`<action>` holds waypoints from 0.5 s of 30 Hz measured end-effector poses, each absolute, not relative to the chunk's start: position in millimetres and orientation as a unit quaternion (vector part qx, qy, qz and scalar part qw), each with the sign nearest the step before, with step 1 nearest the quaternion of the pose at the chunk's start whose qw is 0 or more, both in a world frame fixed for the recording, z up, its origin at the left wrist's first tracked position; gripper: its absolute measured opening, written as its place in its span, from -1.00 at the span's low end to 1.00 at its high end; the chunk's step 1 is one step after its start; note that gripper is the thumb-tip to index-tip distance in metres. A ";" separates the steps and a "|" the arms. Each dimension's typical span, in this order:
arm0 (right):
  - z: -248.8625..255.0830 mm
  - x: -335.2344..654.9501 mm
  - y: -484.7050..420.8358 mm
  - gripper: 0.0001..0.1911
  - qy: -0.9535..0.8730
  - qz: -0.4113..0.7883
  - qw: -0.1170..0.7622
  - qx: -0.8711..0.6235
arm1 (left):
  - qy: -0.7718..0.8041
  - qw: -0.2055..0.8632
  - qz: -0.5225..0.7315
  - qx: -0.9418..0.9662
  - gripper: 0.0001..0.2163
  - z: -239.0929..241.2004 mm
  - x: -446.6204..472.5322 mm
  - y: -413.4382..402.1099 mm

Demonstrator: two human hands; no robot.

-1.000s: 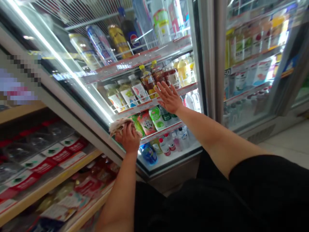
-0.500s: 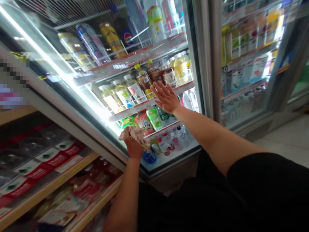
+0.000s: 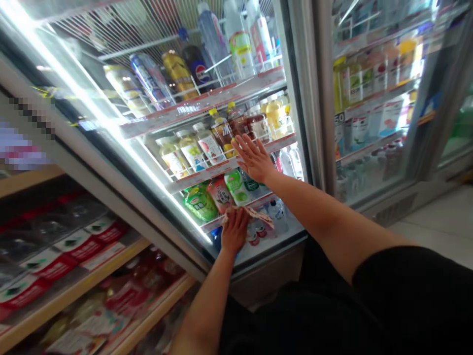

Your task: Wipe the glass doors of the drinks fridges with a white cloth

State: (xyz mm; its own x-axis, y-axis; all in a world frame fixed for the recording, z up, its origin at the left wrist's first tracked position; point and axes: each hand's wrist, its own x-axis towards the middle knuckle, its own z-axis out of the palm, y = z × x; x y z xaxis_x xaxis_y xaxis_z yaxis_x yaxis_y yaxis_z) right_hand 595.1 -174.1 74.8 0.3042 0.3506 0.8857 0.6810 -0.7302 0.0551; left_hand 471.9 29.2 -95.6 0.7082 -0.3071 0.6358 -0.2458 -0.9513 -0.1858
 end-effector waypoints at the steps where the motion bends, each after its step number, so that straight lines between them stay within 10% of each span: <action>1: 74.7 594.9 -174.1 -0.40 -0.325 -0.491 0.166 -0.791 | 0.158 0.048 -0.345 -0.924 -0.60 -100.9 468.5 30.6; 15: 74.3 594.8 -176.1 -0.39 -0.323 -0.494 0.164 -0.790 | 0.130 -0.009 -0.554 -0.822 -0.43 138.3 520.7 15.0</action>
State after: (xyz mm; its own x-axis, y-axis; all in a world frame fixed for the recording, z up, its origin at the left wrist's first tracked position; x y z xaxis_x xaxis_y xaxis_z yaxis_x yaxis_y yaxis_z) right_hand 594.8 -176.1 74.3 0.3028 0.3485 0.8871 0.6731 -0.7371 0.0599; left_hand 520.7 15.0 138.3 0.3531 -0.2039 0.9131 -0.2241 -0.9660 -0.1290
